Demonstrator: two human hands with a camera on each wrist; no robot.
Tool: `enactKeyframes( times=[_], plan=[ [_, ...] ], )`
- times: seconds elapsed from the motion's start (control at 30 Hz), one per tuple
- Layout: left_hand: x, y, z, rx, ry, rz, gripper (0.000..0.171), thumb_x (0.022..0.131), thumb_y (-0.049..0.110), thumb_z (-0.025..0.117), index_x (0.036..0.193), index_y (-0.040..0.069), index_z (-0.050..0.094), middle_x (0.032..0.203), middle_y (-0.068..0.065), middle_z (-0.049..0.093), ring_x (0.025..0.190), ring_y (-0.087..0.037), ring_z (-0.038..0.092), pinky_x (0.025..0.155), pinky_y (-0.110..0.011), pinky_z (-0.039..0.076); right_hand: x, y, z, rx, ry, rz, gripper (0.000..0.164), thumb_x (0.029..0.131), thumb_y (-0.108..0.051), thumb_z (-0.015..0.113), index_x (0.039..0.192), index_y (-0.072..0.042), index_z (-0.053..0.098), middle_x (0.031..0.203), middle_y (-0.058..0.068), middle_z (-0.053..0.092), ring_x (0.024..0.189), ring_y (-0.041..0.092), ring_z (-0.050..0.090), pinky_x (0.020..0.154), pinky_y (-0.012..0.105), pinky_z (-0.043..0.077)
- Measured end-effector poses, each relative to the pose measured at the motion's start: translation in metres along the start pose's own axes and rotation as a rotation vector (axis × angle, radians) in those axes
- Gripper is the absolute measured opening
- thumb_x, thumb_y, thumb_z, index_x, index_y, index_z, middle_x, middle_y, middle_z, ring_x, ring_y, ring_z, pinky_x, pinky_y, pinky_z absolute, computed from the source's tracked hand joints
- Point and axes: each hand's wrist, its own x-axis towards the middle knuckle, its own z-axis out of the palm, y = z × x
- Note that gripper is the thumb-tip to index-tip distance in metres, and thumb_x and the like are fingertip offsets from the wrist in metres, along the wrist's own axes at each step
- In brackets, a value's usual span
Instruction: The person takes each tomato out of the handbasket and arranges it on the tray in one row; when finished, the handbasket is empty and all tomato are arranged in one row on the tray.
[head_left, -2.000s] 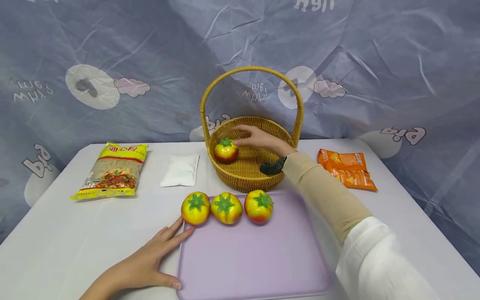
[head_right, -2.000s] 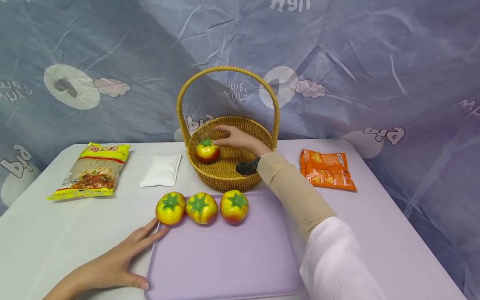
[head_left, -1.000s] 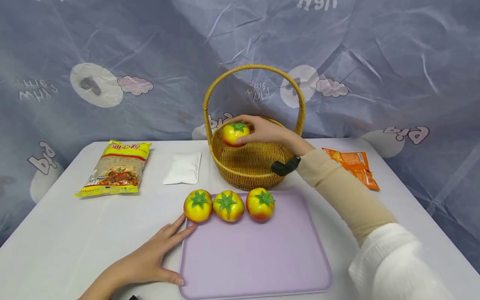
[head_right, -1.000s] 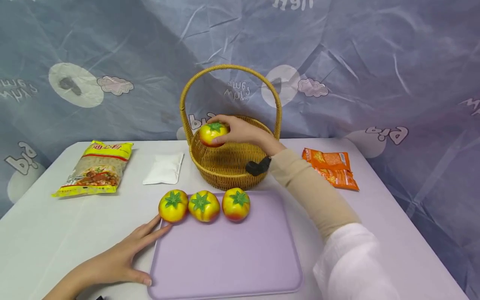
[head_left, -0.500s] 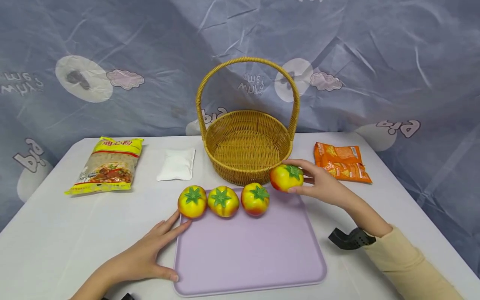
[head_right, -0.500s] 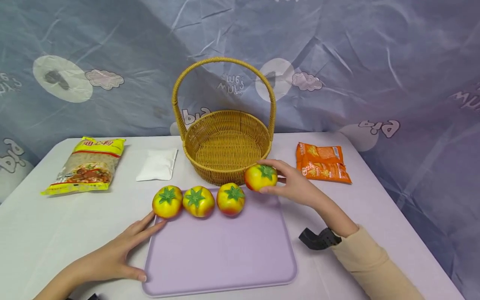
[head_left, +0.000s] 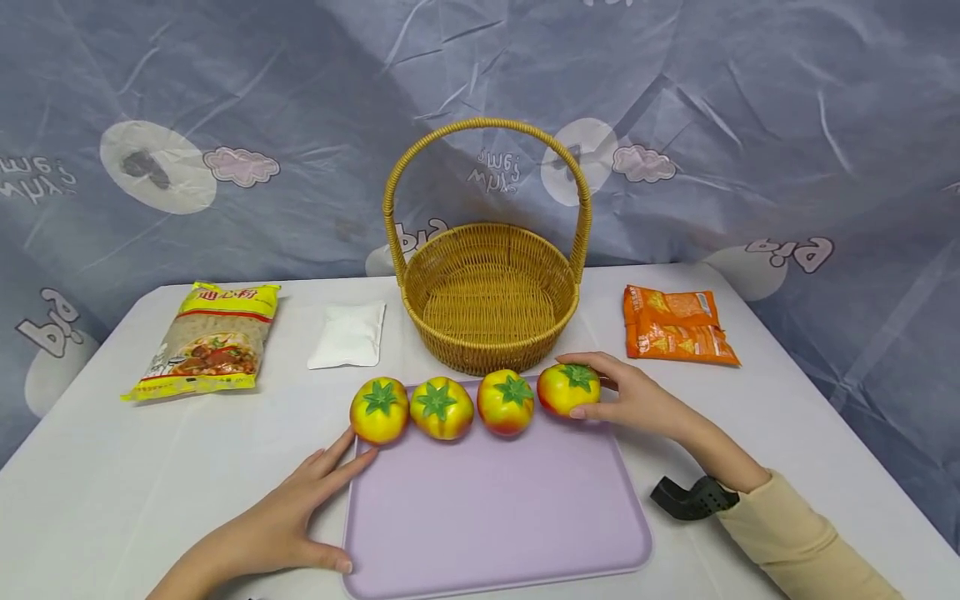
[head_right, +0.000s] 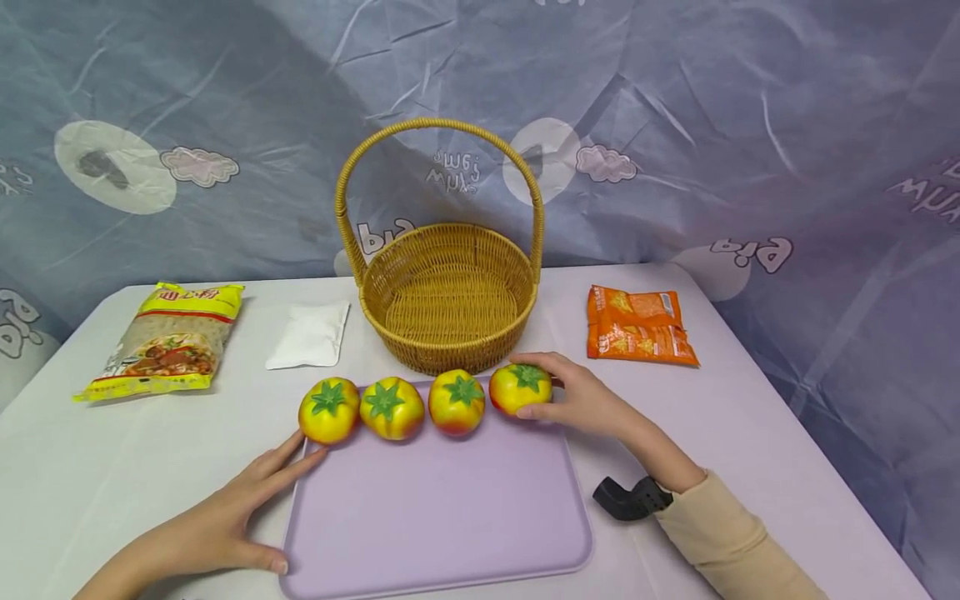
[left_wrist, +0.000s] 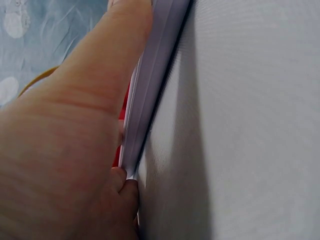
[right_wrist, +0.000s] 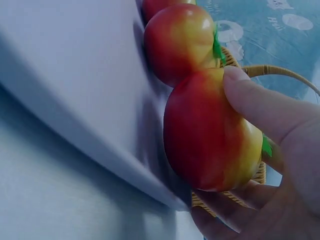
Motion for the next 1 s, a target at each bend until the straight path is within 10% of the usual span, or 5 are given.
enactKeyframes(
  times=[1.0],
  plan=[
    [0.002, -0.003, 0.001, -0.024, -0.009, 0.002, 0.098, 0.067, 0.059, 0.073, 0.147, 0.018, 0.033, 0.155, -0.009, 0.007, 0.127, -0.05, 0.024, 0.092, -0.067, 0.028, 0.002, 0.012, 0.012, 0.014, 0.014, 0.006, 0.069, 0.082, -0.023, 0.074, 0.14, -0.011, 0.04, 0.141, 0.01, 0.04, 0.126, 0.031, 0.037, 0.103, 0.053, 0.026]
  ],
)
